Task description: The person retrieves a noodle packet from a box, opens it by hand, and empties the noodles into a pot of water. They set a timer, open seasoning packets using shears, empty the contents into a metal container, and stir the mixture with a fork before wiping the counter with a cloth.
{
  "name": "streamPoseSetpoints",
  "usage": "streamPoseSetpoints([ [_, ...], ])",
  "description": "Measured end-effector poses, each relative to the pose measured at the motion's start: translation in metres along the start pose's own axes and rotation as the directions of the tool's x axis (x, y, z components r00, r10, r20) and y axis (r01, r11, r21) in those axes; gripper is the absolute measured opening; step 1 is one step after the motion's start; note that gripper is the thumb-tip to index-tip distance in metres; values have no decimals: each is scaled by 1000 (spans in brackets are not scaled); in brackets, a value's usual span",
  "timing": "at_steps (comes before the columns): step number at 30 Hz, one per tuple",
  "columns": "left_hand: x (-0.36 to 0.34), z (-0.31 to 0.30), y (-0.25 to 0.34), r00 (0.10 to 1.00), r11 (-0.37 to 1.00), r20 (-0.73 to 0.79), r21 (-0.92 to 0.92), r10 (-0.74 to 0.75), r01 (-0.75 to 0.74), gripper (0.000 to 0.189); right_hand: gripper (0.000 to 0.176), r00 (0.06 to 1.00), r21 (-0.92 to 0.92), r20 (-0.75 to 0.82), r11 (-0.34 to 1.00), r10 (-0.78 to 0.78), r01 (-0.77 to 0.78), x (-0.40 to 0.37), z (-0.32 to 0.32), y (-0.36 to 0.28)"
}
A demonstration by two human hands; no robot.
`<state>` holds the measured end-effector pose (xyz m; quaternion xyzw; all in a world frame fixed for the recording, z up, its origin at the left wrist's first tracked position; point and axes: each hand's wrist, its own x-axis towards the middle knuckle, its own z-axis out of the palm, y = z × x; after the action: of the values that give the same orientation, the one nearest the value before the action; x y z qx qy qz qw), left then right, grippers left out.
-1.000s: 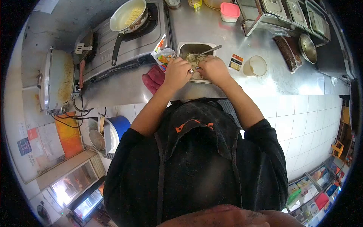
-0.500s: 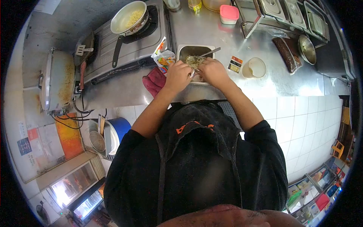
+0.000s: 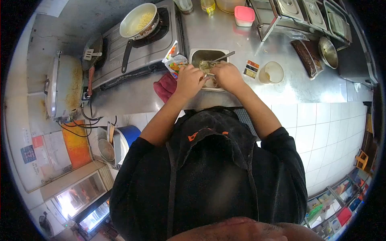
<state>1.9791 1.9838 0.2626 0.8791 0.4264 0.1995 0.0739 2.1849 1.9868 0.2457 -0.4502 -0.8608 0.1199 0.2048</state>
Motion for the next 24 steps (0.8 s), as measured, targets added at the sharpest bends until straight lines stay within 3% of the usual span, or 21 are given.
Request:
streamPoseSetpoints([
  [1, 1, -1, 0, 1000, 1000, 12, 17, -7, 7, 13, 17, 1000, 14, 0, 1000, 6, -6, 1, -1, -1],
  [4, 2, 8, -3, 987, 999, -156, -12, 38, -40, 14, 15, 999, 13, 41, 1000, 27, -28, 3, -5, -4],
  [7, 1, 2, -2, 999, 1000, -36, 13, 3, -3, 15, 18, 997, -27, -69, 999, 19, -21, 2, -6, -3],
  [10, 1, 0, -1, 999, 997, -15, 61, -51, 52, 15, 18, 957, -6, -288, 999, 29, -32, 1, -20, -15],
  [13, 1, 2, 1, 997, 998, -64, 44, -39, 42, 13, 22, 994, -56, -108, 998, -22, 16, 0, -20, -8],
  [16, 3, 6, 8, 985, 994, -140, -15, -106, 105, 14, 16, 985, 17, -145, 995, 98, -96, 0, -6, -4],
  [19, 2, 4, 15, 989, 995, -107, -35, -101, 98, 18, 9, 914, 277, -156, 905, 375, -324, 1, 0, -13],
  [22, 1, 7, 22, 994, 1000, -106, -3, 14, -15, 24, 14, 868, 529, -218, 801, 446, -279, -1, 8, -10],
  [24, 2, 8, 28, 994, 1000, -107, -13, 22, -24, 30, 18, 848, 670, -82, 659, 524, -342, -1, 13, -4],
])
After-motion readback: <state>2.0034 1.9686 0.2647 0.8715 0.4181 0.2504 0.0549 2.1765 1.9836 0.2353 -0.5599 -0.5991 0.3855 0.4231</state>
